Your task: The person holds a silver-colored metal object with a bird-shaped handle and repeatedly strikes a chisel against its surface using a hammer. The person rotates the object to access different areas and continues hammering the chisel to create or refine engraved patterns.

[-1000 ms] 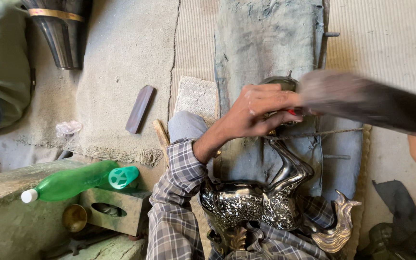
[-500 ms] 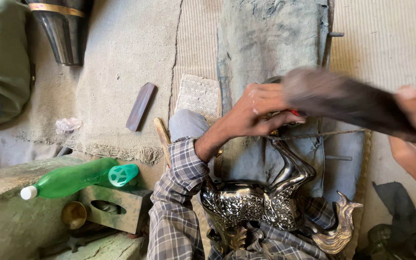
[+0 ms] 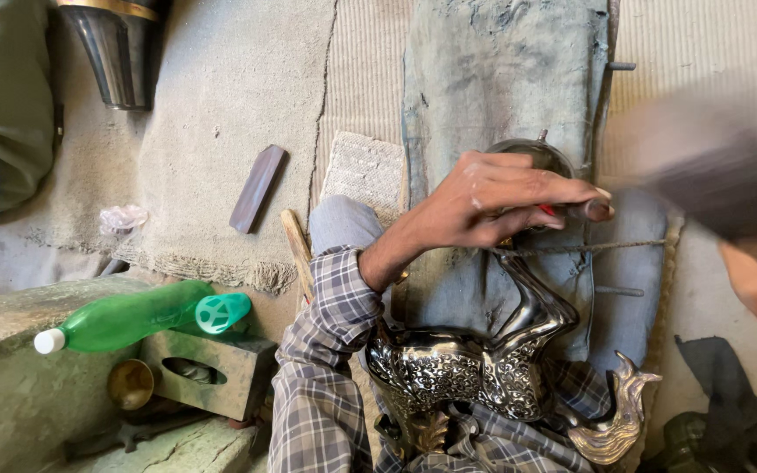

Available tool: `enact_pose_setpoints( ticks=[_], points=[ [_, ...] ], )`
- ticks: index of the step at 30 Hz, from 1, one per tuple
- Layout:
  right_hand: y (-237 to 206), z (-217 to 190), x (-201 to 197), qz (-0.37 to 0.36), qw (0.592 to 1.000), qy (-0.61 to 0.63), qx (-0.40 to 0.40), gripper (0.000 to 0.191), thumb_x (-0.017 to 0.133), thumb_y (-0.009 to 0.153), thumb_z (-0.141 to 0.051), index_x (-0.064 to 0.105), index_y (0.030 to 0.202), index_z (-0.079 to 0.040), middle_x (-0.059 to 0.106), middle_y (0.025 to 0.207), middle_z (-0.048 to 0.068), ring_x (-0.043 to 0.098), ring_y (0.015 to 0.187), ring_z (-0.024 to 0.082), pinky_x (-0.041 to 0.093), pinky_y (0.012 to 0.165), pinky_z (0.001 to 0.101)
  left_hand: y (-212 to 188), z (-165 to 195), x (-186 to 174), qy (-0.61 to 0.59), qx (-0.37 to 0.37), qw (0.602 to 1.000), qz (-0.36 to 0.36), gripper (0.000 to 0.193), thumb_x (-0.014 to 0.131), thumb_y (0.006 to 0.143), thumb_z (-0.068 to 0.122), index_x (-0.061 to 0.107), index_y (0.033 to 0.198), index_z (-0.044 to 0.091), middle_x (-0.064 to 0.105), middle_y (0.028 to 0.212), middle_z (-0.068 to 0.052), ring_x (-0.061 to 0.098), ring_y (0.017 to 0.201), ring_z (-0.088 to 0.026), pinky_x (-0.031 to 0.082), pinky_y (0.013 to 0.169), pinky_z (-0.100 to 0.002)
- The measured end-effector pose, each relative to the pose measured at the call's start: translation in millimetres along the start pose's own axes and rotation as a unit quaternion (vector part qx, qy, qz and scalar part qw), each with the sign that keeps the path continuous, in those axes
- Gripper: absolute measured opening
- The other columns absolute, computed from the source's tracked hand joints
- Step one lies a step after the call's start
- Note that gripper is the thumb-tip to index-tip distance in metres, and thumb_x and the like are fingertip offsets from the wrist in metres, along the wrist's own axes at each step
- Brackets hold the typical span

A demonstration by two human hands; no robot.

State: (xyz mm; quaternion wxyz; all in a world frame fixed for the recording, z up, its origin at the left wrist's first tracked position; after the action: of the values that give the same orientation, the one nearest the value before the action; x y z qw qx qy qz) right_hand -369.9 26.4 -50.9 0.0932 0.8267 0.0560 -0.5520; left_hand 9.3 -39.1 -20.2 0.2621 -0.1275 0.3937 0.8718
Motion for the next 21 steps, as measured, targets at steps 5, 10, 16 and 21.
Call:
enact_pose_setpoints(
  ticks=[5, 10, 16, 21],
  points=[
    [-1.1, 3.2, 0.8, -0.004, 1.0, -0.003, 0.004, 0.033, 0.064, 0.11, 0.003, 0.042, 0.134, -0.003, 0.062, 0.098, 0.01, 0.064, 0.084, 0.017, 0.053, 0.082, 0.0261, -0.9, 0.7, 0.0, -0.029, -0.039, 0.999, 0.0, 0.044, 0.072, 0.088, 0.002, 0.072, 0.125, 0.024, 0.078, 0.117, 0.005, 0.07, 0.089, -0.014, 0.063, 0.08, -0.031],
    [-1.6, 5.6, 2.1, -0.006, 1.0, -0.006, 0.006, 0.037, 0.065, 0.109, 0.003, 0.04, 0.136, -0.003, 0.063, 0.098, 0.01, 0.064, 0.084, 0.017, 0.053, 0.082, 0.0263, -3.3, -5.0, 4.3, -0.043, -0.06, 0.997, -0.006, 0.04, 0.075, 0.089, 0.004, 0.074, 0.124, 0.023, 0.08, 0.117, 0.007, 0.068, 0.08, -0.01, 0.061, 0.069, -0.027],
    [2.0, 4.3, 1.1, -0.011, 1.0, -0.01, 0.007, 0.041, 0.065, 0.108, 0.004, 0.038, 0.138, -0.003, 0.063, 0.097, 0.01, 0.064, 0.084, 0.017, 0.054, 0.082, 0.0265, -5.9, -6.6, 3.2, -0.03, -0.039, 0.999, 0.0, 0.044, 0.073, 0.091, 0.003, 0.071, 0.129, 0.025, 0.078, 0.124, 0.007, 0.067, 0.078, -0.009, 0.06, 0.069, -0.028],
    [4.7, 2.1, 0.2, -0.013, 1.0, -0.011, 0.009, 0.044, 0.066, 0.108, 0.004, 0.036, 0.139, -0.003, 0.063, 0.097, 0.01, 0.064, 0.084, 0.017, 0.054, 0.082, 0.0266, -6.1, -3.6, 2.2, -0.024, -0.003, 1.0, 0.02, 0.049, 0.075, 0.094, 0.009, 0.064, 0.135, 0.033, 0.074, 0.126, 0.009, 0.067, 0.08, -0.008, 0.057, 0.067, -0.026]
  ],
)
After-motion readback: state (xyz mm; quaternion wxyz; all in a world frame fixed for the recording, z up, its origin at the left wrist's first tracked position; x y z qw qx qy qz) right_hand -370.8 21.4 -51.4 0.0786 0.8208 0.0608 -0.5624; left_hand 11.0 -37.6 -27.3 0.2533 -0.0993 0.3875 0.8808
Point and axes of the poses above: each hand's wrist, its own y-axis towards the middle knuckle, its own x-axis out of the palm, z = x × y, the point moved 3 cm from there along y, towards the middle knuckle
